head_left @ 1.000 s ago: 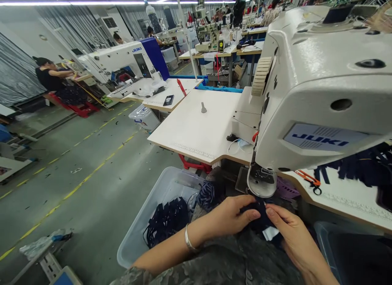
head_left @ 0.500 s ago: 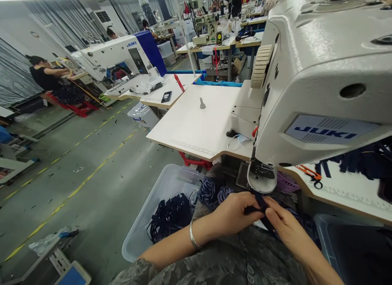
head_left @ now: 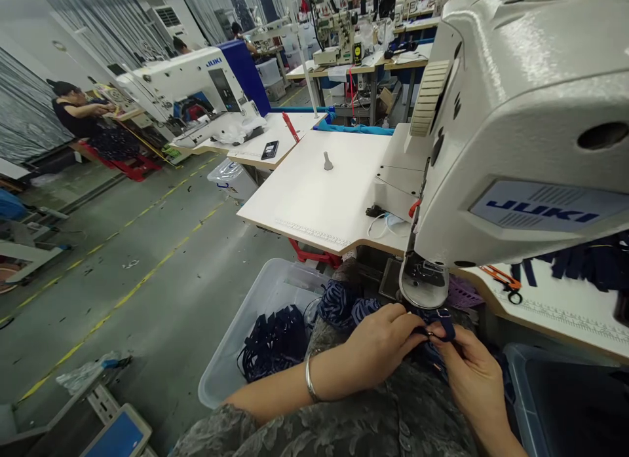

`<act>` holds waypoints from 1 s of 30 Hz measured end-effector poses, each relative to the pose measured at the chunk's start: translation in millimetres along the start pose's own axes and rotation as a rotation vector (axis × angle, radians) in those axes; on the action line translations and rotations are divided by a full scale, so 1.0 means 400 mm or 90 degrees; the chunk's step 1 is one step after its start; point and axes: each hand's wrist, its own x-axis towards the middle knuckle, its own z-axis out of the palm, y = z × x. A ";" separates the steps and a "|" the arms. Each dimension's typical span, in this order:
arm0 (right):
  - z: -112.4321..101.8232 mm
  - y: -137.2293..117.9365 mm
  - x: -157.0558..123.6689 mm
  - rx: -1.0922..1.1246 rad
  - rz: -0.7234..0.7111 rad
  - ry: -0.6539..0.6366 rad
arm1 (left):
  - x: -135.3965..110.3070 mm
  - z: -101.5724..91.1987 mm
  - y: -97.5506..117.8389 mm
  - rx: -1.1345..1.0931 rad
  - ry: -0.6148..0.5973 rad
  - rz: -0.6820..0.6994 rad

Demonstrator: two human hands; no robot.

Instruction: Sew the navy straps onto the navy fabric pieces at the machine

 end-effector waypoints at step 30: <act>0.035 -0.049 0.004 0.155 -0.151 0.025 | -0.009 -0.036 0.024 0.268 0.100 0.165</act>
